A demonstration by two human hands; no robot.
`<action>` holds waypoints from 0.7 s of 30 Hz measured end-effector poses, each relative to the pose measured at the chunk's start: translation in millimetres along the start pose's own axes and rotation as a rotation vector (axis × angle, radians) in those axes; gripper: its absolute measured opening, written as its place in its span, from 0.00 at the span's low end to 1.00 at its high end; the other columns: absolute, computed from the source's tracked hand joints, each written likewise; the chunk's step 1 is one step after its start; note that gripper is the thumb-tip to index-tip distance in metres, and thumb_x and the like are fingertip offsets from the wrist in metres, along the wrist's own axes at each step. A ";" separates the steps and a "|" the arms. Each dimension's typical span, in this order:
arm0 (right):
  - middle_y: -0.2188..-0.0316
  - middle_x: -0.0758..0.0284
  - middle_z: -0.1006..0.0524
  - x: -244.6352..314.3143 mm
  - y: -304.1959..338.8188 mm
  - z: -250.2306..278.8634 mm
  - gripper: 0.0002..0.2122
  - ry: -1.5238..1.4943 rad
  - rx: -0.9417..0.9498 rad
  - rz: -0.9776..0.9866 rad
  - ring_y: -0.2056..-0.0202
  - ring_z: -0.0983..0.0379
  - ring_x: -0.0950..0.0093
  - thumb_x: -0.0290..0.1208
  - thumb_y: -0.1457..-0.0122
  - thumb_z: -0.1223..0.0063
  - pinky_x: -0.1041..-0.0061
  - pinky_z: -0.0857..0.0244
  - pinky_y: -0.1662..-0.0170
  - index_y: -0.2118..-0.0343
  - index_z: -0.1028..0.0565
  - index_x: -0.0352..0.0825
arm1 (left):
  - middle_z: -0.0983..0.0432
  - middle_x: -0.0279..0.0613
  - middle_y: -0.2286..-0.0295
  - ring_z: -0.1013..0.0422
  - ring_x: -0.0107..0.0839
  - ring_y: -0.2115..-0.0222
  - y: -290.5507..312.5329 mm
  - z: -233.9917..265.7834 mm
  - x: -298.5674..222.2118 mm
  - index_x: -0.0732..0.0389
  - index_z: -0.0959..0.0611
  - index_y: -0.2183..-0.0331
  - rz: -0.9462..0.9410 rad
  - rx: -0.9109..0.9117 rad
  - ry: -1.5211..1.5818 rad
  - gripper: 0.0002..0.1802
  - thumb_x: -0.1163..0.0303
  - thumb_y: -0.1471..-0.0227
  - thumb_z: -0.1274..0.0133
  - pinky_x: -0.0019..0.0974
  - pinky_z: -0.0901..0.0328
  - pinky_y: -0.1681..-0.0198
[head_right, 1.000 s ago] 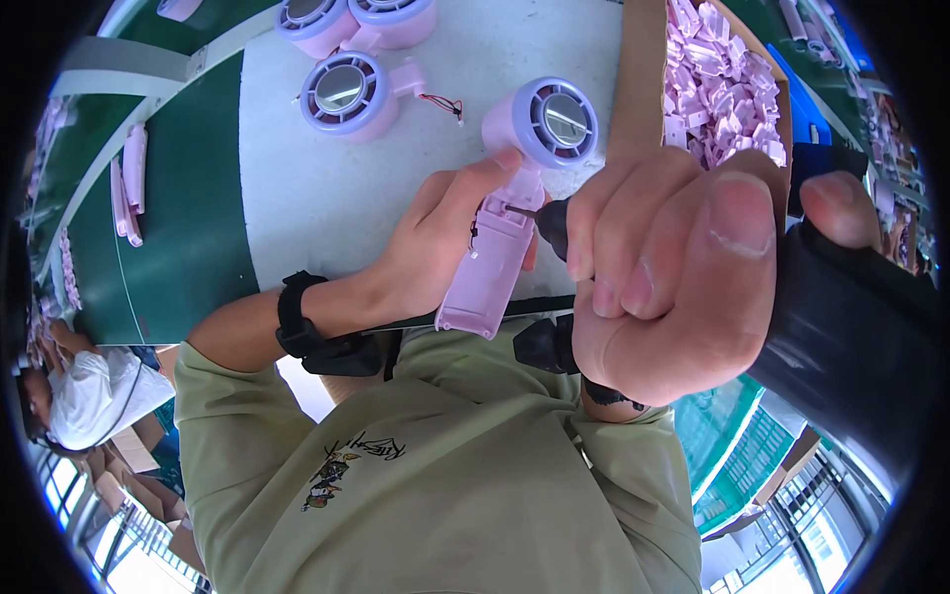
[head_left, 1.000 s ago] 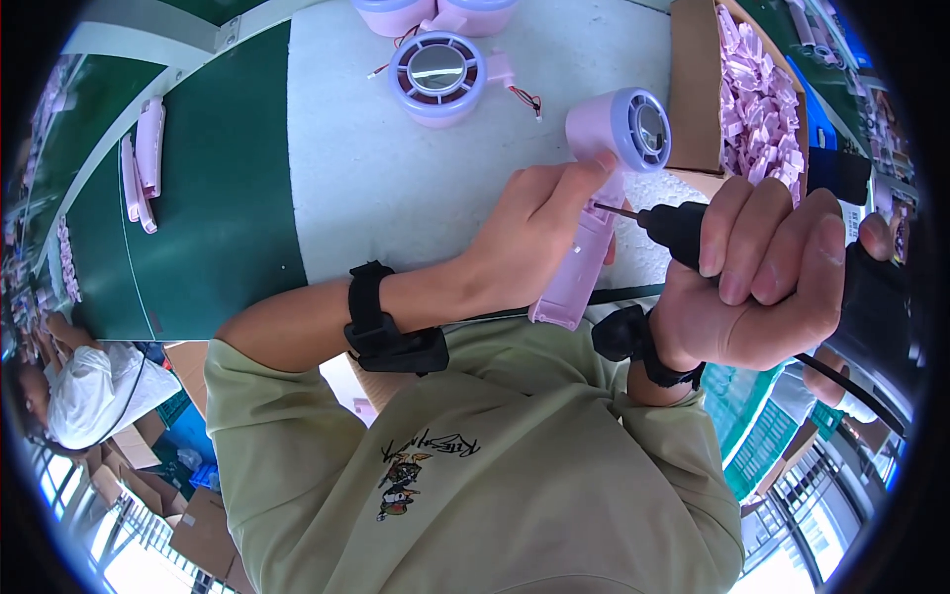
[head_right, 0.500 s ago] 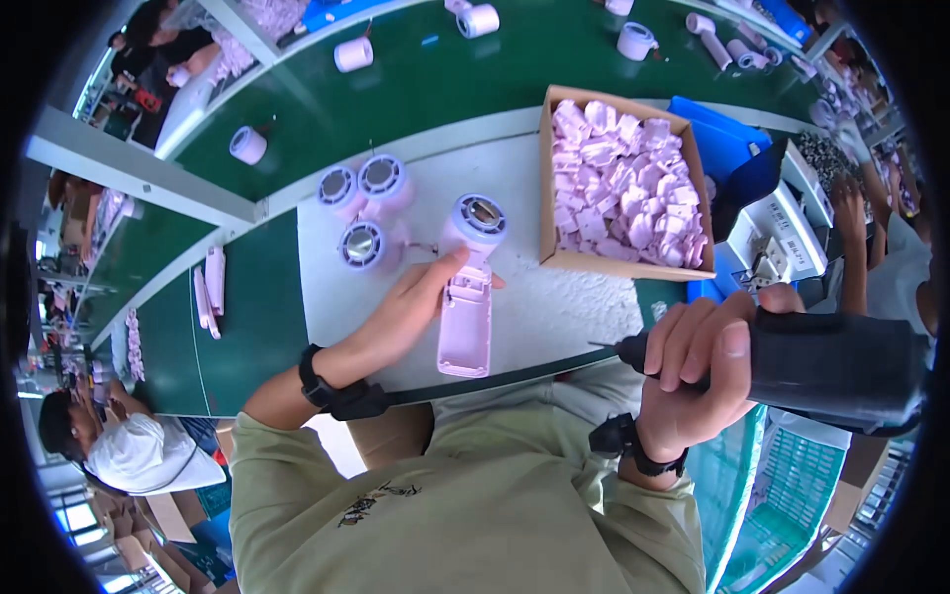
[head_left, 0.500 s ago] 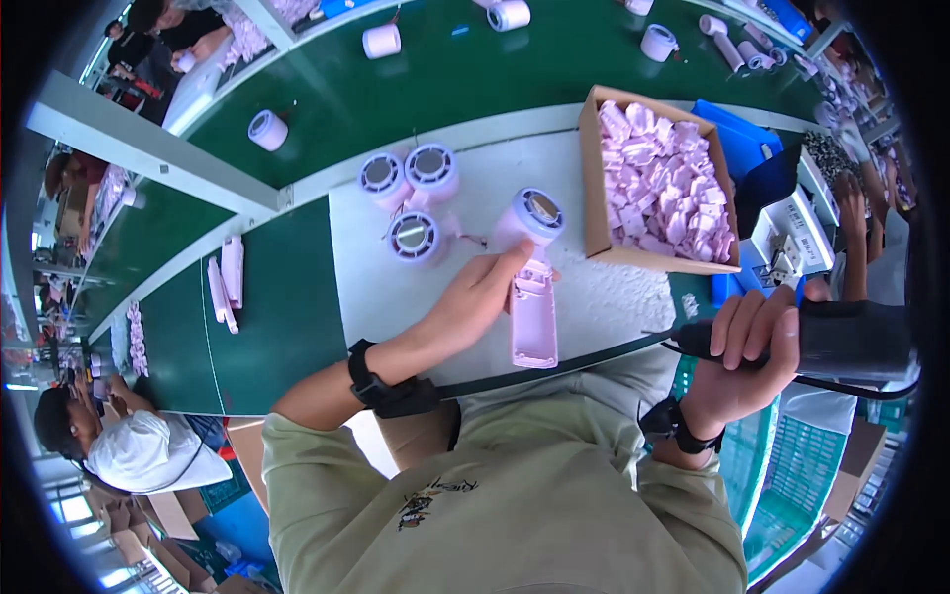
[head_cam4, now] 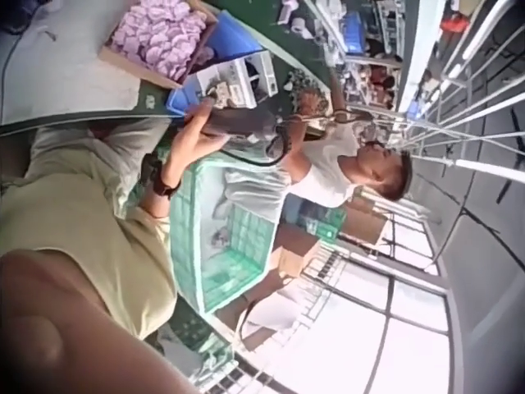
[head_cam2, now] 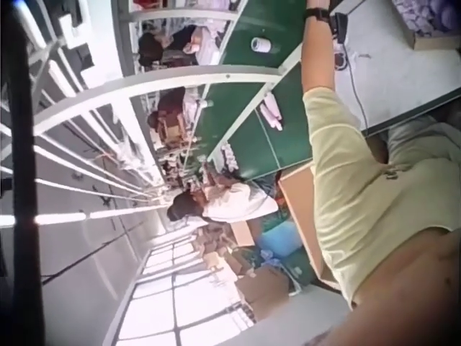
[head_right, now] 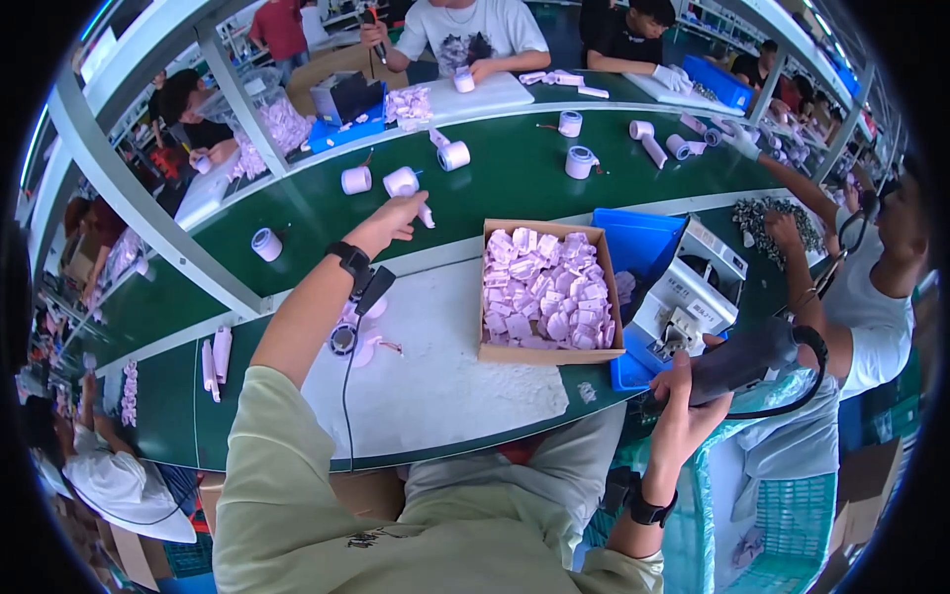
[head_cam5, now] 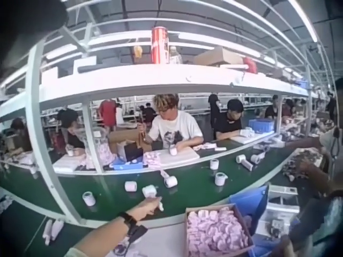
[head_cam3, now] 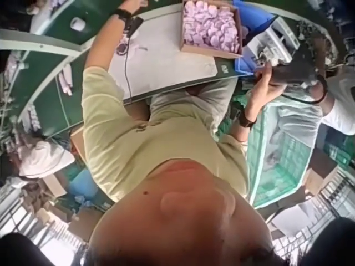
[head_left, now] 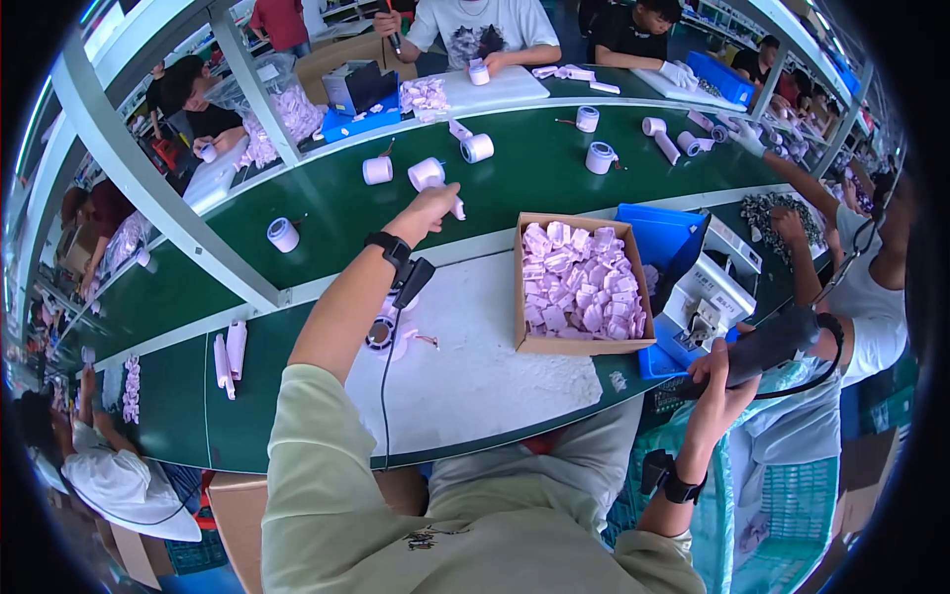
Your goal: The person fits a pink plastic handle onto a fan head by hand, then uses a power screwdriver to drive a screw into the assembly. After setting the screwdriver down, they set the assembled fan aside and pick up another handle to repeat the process.
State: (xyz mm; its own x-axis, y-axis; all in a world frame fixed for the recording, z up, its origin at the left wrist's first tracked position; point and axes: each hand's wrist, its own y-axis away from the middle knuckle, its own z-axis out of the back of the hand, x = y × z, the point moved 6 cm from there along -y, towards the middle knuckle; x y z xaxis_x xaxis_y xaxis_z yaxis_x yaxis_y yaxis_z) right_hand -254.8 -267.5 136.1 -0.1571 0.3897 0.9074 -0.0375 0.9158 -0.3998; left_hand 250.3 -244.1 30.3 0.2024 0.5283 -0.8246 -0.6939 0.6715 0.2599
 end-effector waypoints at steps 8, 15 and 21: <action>0.60 0.64 0.26 13.0 -21.9 31.6 0.19 0.349 -0.202 0.330 0.56 0.30 0.72 0.28 0.38 0.47 0.74 0.38 0.49 0.46 0.34 0.28 | 0.24 0.44 0.58 0.27 0.31 0.57 181.7 75.4 -31.1 0.65 0.27 0.48 -0.327 0.137 -0.137 0.26 0.58 0.43 0.46 0.31 0.33 0.57; 0.61 0.59 0.24 12.6 42.3 -47.3 0.09 0.480 0.240 0.642 0.57 0.30 0.66 0.18 0.44 0.44 0.66 0.39 0.47 0.60 0.27 0.27 | 0.22 0.43 0.59 0.27 0.31 0.58 276.1 232.4 86.7 0.69 0.25 0.51 -0.087 -0.206 -0.087 0.25 0.60 0.45 0.45 0.34 0.33 0.54; 0.76 0.66 0.24 58.1 36.6 -239.0 0.15 0.302 0.835 0.205 0.70 0.28 0.75 0.31 0.34 0.54 0.78 0.37 0.59 0.72 0.22 0.25 | 0.24 0.51 0.57 0.28 0.38 0.56 290.3 284.2 202.0 0.70 0.26 0.50 0.110 -0.601 -0.722 0.34 0.52 0.49 0.41 0.38 0.35 0.50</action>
State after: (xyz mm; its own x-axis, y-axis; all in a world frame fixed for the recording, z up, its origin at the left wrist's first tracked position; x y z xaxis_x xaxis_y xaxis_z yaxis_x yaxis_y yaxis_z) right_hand -29.4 -188.2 205.1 0.0212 0.6536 0.7566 -0.7582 0.5038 -0.4139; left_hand 286.2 205.2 82.0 0.3537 0.9018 -0.2484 -0.9337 0.3248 -0.1504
